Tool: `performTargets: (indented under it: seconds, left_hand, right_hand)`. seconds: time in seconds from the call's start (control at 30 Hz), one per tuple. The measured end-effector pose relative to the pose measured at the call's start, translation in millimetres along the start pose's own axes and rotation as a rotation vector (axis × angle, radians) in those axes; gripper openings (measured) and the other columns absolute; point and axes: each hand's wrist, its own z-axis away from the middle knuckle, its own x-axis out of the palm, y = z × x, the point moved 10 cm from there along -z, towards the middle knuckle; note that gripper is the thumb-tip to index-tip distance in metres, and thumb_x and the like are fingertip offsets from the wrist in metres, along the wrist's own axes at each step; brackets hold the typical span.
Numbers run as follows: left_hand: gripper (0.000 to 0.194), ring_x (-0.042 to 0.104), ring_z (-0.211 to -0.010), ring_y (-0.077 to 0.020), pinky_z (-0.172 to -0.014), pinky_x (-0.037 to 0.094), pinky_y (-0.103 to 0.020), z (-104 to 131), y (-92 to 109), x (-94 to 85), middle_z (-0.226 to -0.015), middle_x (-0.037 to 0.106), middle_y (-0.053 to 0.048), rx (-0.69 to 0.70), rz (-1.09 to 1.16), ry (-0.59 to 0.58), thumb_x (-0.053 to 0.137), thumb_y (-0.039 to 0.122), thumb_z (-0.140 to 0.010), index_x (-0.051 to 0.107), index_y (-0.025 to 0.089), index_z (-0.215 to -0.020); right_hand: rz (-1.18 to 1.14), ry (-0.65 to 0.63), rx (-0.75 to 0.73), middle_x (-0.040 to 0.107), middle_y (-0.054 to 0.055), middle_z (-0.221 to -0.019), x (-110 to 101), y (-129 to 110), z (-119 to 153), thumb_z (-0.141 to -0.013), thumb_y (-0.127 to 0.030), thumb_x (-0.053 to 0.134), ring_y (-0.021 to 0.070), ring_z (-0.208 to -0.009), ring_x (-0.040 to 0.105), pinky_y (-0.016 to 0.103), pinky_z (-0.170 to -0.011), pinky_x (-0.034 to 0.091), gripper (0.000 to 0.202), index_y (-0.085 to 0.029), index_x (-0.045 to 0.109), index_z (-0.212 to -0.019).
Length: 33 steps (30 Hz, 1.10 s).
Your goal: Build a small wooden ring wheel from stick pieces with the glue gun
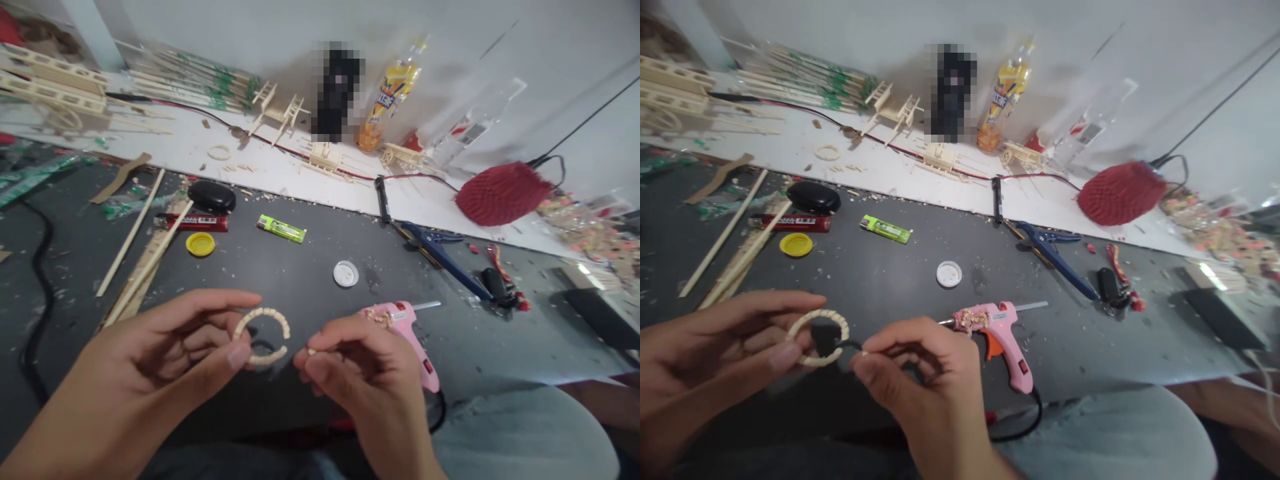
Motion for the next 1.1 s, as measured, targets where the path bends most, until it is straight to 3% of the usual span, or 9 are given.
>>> performTargets:
  seconds: [0.2, 0.33, 0.47, 0.67, 0.83, 0.93, 1.03, 1.1]
  left_hand:
    - [0.046, 0.09, -0.097, -0.0277, -0.083, 0.075, -0.027, -0.2, -14.8, 17.4, -0.109, 0.09, -0.002, -0.09, 0.151, -0.119, 0.102, 0.054, -0.082, 0.084, 0.037, -0.121]
    - [0.042, 0.084, -0.085, -0.0204, -0.078, 0.07, -0.022, -5.0, -16.8, 31.6, -0.092, 0.082, 0.0, -0.11, 0.228, -0.212, 0.1, 0.052, -0.087, 0.083, 0.034, -0.121]
    - [0.05, 0.078, -0.078, -0.0158, -0.073, 0.065, -0.022, -5.0, -18.2, 46.8, -0.1, 0.081, 0.001, -0.197, 0.362, -0.281, 0.104, 0.052, -0.082, 0.079, 0.033, -0.12]
    - [0.052, 0.063, -0.067, -0.0088, -0.069, 0.057, -0.021, 5.2, -19.3, 68.2, -0.098, 0.079, 0.001, -0.419, 0.476, -0.485, 0.109, 0.057, -0.073, 0.085, 0.026, -0.107]
    - [0.039, 0.053, -0.066, -0.0094, -0.068, 0.052, -0.018, 13.7, -22.0, 71.1, -0.08, 0.07, 0.003, -0.488, 0.535, -0.62, 0.103, 0.049, -0.082, 0.088, 0.026, -0.109]
    - [0.037, 0.052, -0.068, -0.0093, -0.068, 0.051, -0.015, 15.1, -23.8, 70.4, -0.087, 0.072, 0.001, -0.508, 0.534, -0.642, 0.1, 0.051, -0.083, 0.088, 0.024, -0.105]
    - [0.043, 0.059, -0.074, -0.0104, -0.073, 0.055, -0.017, 13.6, -22.8, 69.8, -0.1, 0.078, -0.002, -0.496, 0.513, -0.648, 0.097, 0.056, -0.085, 0.089, 0.026, -0.115]
    - [0.047, 0.067, -0.077, -0.0141, -0.078, 0.06, -0.022, 11.0, -20.5, 68.4, -0.097, 0.08, -0.003, -0.442, 0.509, -0.646, 0.092, 0.06, -0.089, 0.087, 0.028, -0.123]
  right_hand:
    - [-0.28, 0.083, -0.039, 0.082, 0.0, -0.083, 6.9, 35.9, -8.1, -0.078, -0.026, 0.108, 0.0141, -0.065, 0.067, 0.026, -0.063, 0.058, 0.022, -0.029, 0.089, -0.089]
    - [-0.346, 0.093, -0.107, 0.078, -0.001, -0.077, 10.8, 33.7, -12.9, -0.085, -0.025, 0.104, 0.0124, -0.064, 0.064, 0.022, -0.061, 0.054, 0.016, -0.029, 0.089, -0.088]
    - [-0.326, 0.02, -0.143, 0.083, 0.0, -0.085, 16.3, 26.7, -10.0, -0.091, -0.019, 0.099, 0.0125, -0.07, 0.07, 0.022, -0.067, 0.058, 0.018, -0.034, 0.093, -0.098]
    - [-0.152, 0.129, -0.251, 0.083, 0.002, -0.093, 2.9, 14.3, -1.8, -0.095, -0.025, 0.099, 0.0161, -0.081, 0.075, 0.027, -0.074, 0.063, 0.013, -0.036, 0.094, -0.099]
    - [-0.075, 0.02, -0.33, 0.088, 0.006, -0.115, 16.7, 12.0, 5.2, -0.1, -0.023, 0.093, 0.0192, -0.086, 0.079, 0.035, -0.082, 0.066, 0.014, -0.036, 0.094, -0.107]
    - [-0.09, -0.025, -0.398, 0.09, 0.003, -0.107, 22.7, 8.1, 8.0, -0.102, -0.018, 0.089, 0.0183, -0.087, 0.082, 0.031, -0.08, 0.066, 0.022, -0.035, 0.092, -0.115]
    - [-0.098, 0.011, -0.404, 0.09, 0.002, -0.102, 20.6, 8.0, 7.5, -0.099, -0.012, 0.09, 0.015, -0.081, 0.081, 0.025, -0.071, 0.064, 0.028, -0.035, 0.092, -0.115]
    - [-0.114, 0.059, -0.41, 0.089, 0.001, -0.099, 17.1, 8.1, 8.8, -0.096, -0.011, 0.092, 0.0128, -0.075, 0.078, 0.021, -0.066, 0.063, 0.029, -0.035, 0.093, -0.112]
